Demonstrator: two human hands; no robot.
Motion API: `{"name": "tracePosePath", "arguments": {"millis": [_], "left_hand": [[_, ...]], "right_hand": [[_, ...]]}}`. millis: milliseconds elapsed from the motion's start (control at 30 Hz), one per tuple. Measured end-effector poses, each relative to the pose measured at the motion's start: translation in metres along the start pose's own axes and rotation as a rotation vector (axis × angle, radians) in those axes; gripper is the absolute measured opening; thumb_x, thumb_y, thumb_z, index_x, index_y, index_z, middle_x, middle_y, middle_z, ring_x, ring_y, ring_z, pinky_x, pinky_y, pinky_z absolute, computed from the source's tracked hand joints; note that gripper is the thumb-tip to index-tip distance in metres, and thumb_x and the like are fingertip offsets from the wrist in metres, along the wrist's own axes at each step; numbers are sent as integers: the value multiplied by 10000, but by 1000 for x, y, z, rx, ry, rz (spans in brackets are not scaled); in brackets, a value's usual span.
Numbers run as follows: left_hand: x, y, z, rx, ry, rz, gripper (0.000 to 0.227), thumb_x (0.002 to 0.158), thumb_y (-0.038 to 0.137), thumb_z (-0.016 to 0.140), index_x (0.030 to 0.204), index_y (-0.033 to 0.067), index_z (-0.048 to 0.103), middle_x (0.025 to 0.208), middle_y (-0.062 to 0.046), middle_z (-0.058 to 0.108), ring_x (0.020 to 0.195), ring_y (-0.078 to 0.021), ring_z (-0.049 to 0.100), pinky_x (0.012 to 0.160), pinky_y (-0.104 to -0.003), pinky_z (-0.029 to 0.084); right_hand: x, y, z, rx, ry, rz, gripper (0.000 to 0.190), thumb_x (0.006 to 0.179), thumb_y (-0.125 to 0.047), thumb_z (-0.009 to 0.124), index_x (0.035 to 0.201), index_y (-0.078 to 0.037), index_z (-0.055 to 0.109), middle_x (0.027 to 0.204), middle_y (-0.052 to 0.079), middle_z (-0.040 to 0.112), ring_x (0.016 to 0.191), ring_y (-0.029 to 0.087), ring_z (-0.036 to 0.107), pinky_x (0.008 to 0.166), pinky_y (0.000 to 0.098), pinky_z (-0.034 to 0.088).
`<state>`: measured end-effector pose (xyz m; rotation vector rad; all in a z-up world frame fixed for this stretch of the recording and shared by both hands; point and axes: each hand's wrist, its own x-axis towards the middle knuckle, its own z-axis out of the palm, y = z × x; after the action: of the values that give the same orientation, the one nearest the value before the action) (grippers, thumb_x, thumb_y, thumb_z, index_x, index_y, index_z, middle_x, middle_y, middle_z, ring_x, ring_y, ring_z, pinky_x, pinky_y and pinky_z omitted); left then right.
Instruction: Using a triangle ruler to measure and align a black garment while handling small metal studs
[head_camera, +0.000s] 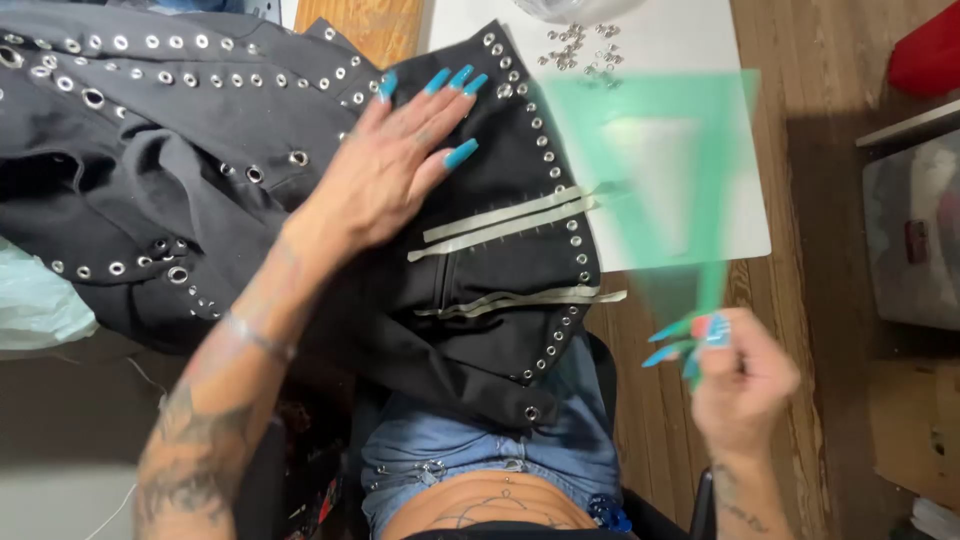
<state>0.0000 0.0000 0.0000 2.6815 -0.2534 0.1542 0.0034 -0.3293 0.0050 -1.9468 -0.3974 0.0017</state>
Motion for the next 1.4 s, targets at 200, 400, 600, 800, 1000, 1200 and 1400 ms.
{"name": "tracePosePath", "arguments": {"millis": [200, 400, 600, 800, 1000, 1200, 1400], "left_hand": [[24, -40, 21, 339, 87, 149, 430, 961, 315, 360, 1338, 116, 419, 1367, -62, 402, 1263, -250, 343, 1047, -455, 55], [40, -58, 17, 417, 89, 53, 449, 944, 345, 361, 1351, 160, 399, 1383, -16, 381, 1307, -269, 238, 1025, -551, 57], [56, -82, 31, 651, 158, -30, 389, 942, 378, 426, 1237, 151, 540, 1372, 7, 432, 1295, -249, 267, 1047, -511, 9], [4, 37, -10, 193, 361, 157, 271, 858, 126, 530, 1111, 38, 569, 1255, -125, 462, 1193, -290, 410, 946, -530, 353], [-25, 57, 45, 250, -32, 221, 737, 810, 548, 458, 1367, 115, 244, 1429, -8, 231, 1317, -156, 232, 1048, -390, 200], [-13, 66, 31, 213, 50, 226, 642, 882, 576, 318, 1369, 161, 263, 1421, 17, 260, 1319, -153, 242, 1055, -392, 198], [-19, 73, 33, 106, 153, 180, 622, 886, 505, 334, 1299, 41, 361, 1348, -84, 390, 1261, -219, 364, 1036, -393, 262]], "right_hand": [[4, 44, -26, -95, 350, -64, 344, 928, -53, 379, 592, 6, 333, 721, 134, 393, 468, 266, 488, 374, 317, 401], [3, 48, -13, -123, 385, -106, 340, 946, -191, 421, 710, 55, 426, 658, 95, 377, 489, 290, 542, 365, 287, 352], [5, 58, -9, -8, 358, -81, 363, 935, -139, 411, 624, 9, 297, 719, 113, 354, 390, 258, 432, 340, 323, 409], [4, 53, -31, -101, 572, -20, 228, 935, -57, 392, 727, 34, 368, 733, 169, 379, 438, 263, 448, 312, 304, 287], [22, 39, -30, 24, 588, -46, 342, 990, -141, 361, 686, -59, 228, 619, 48, 206, 382, 158, 230, 343, 292, 307], [13, 38, -35, -7, 562, -12, 386, 1008, -168, 368, 670, -60, 216, 621, 59, 212, 362, 178, 266, 329, 296, 266], [14, 50, -61, 29, 442, 25, 376, 947, -157, 426, 625, -53, 261, 572, 66, 227, 382, 206, 309, 315, 296, 233]]}}
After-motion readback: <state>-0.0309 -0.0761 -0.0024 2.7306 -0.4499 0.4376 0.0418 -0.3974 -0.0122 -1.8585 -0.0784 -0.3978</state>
